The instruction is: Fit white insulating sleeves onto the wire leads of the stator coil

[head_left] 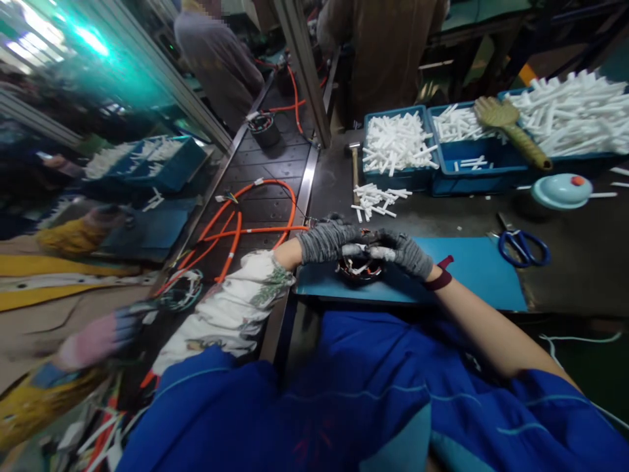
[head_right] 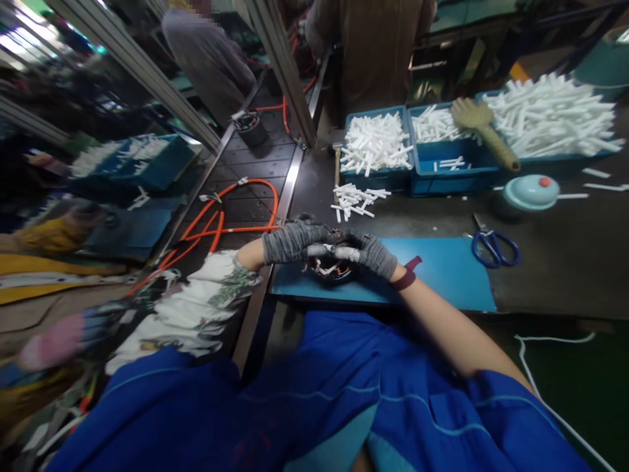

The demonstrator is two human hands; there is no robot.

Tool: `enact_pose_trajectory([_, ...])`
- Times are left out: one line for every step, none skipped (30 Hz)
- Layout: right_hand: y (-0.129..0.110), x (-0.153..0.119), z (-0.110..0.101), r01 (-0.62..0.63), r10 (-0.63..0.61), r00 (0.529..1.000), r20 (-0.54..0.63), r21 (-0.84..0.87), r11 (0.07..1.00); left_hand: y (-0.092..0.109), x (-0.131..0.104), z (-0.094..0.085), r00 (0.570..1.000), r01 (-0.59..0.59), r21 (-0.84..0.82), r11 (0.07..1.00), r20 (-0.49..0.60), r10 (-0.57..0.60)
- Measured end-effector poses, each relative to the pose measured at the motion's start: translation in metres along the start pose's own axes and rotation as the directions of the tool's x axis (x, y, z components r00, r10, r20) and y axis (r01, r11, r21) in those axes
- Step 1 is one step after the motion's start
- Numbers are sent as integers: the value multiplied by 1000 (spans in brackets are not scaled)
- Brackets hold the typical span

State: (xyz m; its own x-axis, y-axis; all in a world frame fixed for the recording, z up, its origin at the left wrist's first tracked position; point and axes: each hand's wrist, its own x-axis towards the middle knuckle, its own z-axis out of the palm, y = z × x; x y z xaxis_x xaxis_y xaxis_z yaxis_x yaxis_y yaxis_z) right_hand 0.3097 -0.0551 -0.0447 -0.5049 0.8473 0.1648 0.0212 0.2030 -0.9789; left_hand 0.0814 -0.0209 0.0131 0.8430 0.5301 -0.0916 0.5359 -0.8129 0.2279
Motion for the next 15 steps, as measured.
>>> enact_pose_trajectory([1,1,-2,-7,7,1000,19,12,1000,3,-1,4,1000,23,-24,999,-4,-23])
enact_pose_trajectory([1,2,-4,-12,11,999,39,22,1000,5,-3,7,998,56,-28,998,-10,-56])
enact_pose_trajectory([2,2,-6,-16,14,998,61,29,999,9,-6,8,996,91,-6,996,-18,-91])
enact_pose_trajectory([2,3,-7,-18,15,997,79,32,999,12,-8,8,992,126,37,991,-30,-125])
enact_pose_trajectory([2,3,-7,-21,18,996,90,32,999,15,-11,7,987,157,90,983,-46,-154])
enact_pose_trajectory([2,4,-7,-24,21,996,90,30,999,17,-14,4,983,182,144,973,-61,-174])
enact_pose_trajectory([2,4,-7,-29,27,997,79,27,999,19,-17,0,979,202,190,961,-77,-191])
enact_pose_trajectory([2,5,-7,-36,34,998,60,22,999,19,-20,-4,975,220,223,950,-91,-205])
enact_pose_trajectory([2,5,-6,-44,43,998,41,16,999,19,-23,-7,970,239,237,942,-103,-220])
enact_pose_trajectory([2,6,-6,-54,54,998,30,8,999,18,-26,-9,966,255,228,940,-109,-236])
enact_pose_trajectory([2,7,-6,-62,62,998,30,-2,998,16,-29,-9,963,264,190,945,-103,-248])
enact_pose_trajectory([1,7,-7,-68,69,997,45,-17,998,15,-32,-8,961,270,124,955,-92,-260])
enact_pose_trajectory([0,8,-7,-74,77,995,70,-39,997,14,-34,-4,959,273,36,961,-82,-270])
enact_pose_trajectory([-1,9,-8,-80,86,992,97,-63,995,13,-36,1,957,274,-66,960,-77,-278])
enact_pose_trajectory([-2,10,-9,-89,99,988,120,-89,992,13,-38,7,954,273,-167,947,-78,-289])
